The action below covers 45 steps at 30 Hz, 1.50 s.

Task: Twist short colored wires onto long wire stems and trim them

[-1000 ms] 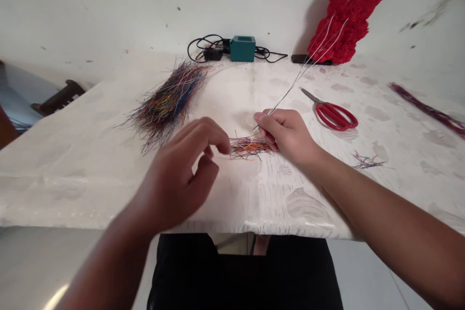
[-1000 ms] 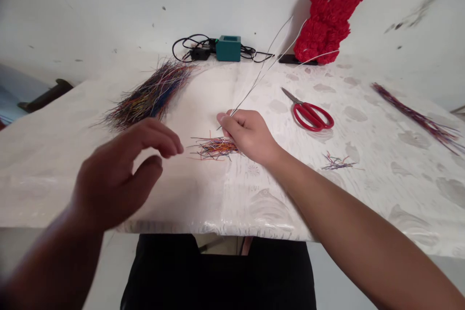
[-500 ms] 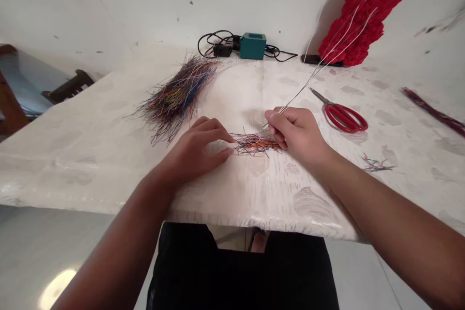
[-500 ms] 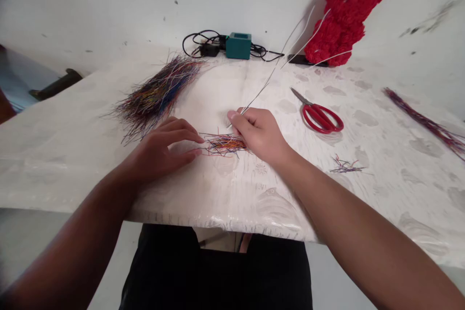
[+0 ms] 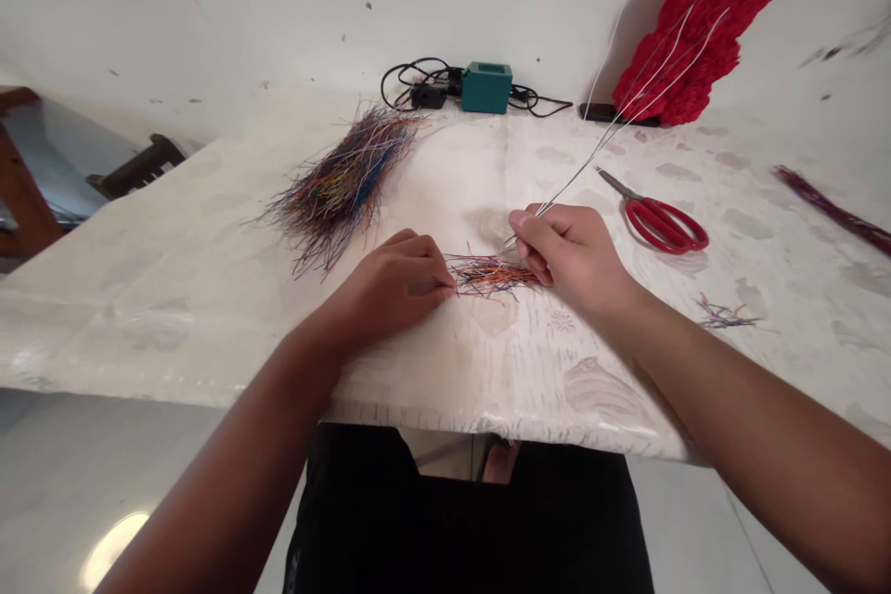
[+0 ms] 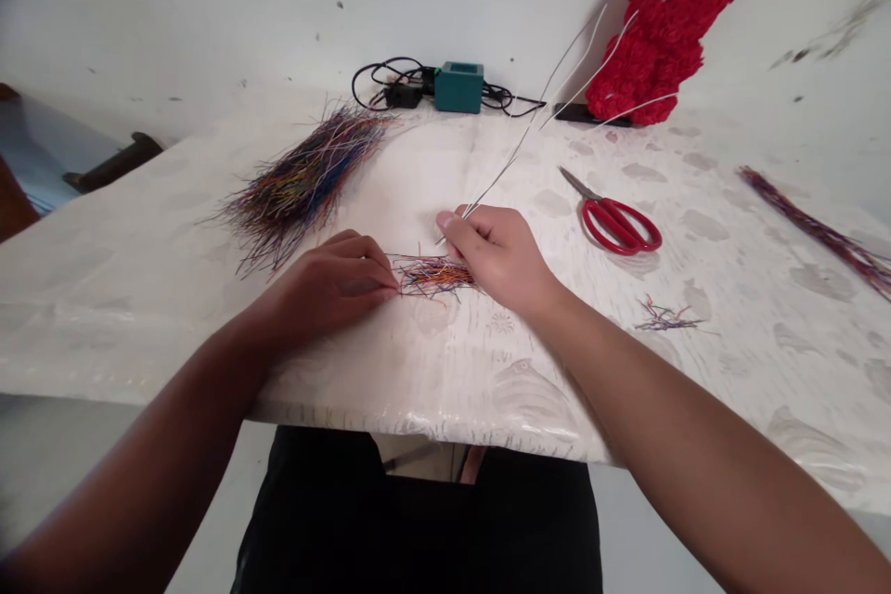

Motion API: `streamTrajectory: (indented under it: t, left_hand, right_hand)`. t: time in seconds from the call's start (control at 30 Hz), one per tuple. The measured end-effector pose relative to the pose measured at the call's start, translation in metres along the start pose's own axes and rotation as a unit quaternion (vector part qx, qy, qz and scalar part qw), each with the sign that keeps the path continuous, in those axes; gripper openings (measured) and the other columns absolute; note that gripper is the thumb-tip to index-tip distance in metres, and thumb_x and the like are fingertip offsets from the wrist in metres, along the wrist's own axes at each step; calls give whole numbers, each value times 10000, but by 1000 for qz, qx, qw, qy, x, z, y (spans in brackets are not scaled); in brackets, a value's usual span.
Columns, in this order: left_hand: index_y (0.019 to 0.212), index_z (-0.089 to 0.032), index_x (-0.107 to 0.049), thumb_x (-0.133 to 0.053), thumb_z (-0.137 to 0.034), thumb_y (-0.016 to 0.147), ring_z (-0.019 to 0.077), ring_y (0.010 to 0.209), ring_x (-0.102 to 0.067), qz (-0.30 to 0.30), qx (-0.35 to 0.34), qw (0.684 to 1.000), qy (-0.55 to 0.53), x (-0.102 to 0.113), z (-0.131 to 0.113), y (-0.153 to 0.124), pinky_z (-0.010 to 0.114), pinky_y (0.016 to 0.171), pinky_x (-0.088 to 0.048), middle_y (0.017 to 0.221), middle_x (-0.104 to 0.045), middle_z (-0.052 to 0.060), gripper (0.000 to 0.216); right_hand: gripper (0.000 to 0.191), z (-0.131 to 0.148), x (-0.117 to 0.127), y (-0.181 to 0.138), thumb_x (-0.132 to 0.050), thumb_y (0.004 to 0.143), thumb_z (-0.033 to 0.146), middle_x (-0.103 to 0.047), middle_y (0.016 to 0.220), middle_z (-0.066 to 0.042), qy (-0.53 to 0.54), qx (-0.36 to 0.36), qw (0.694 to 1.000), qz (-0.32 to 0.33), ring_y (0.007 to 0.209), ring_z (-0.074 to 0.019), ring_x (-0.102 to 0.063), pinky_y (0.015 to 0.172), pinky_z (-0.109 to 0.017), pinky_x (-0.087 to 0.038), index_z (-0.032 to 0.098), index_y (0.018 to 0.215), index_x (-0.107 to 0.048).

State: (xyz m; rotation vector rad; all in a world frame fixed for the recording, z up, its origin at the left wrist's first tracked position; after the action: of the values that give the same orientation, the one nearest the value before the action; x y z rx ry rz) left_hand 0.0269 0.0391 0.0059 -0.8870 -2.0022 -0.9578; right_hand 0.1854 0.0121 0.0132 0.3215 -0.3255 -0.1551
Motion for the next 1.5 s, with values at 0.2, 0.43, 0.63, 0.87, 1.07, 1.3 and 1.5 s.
streamTrajectory:
  t: [0.2,0.43,0.63,0.87,1.07,1.3,1.5]
  left_hand:
    - [836,-189,-719,-612,-175,884,176,902,-581,-3,-12,998,-62,2,-2,-2,332,843,-487,898,-639,38,118]
    - [846,-221,-697,-612,-215,887,157,882,-617,-26,17,991,-133,11,0,-4,309,828,-496,904,-647,15,95]
    - [817,-191,-612,-584,-190,897,126,762,-548,-92,52,986,-127,23,10,-4,284,691,-443,851,-598,5,85]
    - [835,-172,-601,-585,-218,912,116,753,-533,-66,58,977,-196,14,10,-5,270,677,-428,847,-570,10,91]
    - [827,-175,-592,-589,-247,912,114,755,-531,-51,72,966,-241,11,7,-5,264,675,-429,840,-568,5,112]
    - [942,-185,-622,-537,-198,920,137,861,-595,-111,64,985,-117,31,22,-14,287,753,-489,953,-625,41,89]
    - [1063,-190,-600,-507,-137,901,181,949,-602,-188,130,969,92,71,49,-39,364,885,-490,981,-684,44,194]
  right_hand:
    - [464,-2,0,0,-556,947,374,-431,511,25,0,-2,1000,1,487,-93,-388,504,-287,-312,182,527,-511]
    - [438,8,0,0,-537,965,361,-461,531,25,34,9,999,19,468,-86,-417,490,-283,-338,177,568,-553]
    - [410,36,-5,-4,-548,958,264,-549,612,-19,17,98,993,59,733,-160,-602,598,-289,-442,186,558,-593]
    - [302,34,-35,-17,-548,964,262,-682,977,-74,-45,146,970,189,880,-174,-637,734,-322,-501,175,709,-687]
    - [330,24,-43,-18,-528,978,310,-649,786,-43,-51,117,970,206,715,-152,-594,626,-308,-443,174,728,-695]
    - [425,23,-31,-11,-549,962,334,-577,637,-29,-26,76,986,148,675,-167,-562,600,-318,-419,197,564,-613]
    - [519,21,-5,-3,-577,945,339,-539,557,-32,-9,65,997,43,734,-202,-592,605,-332,-417,209,451,-486]
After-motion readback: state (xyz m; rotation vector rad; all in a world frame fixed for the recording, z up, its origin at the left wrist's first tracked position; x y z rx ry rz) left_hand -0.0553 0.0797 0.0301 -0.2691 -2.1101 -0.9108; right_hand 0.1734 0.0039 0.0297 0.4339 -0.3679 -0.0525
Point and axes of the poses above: each hand's wrist, its own y-axis towards the middle knuckle, its own x-axis out of the back of the hand, z = x × y, the point moved 9 cm from there along y, towards the middle knuckle
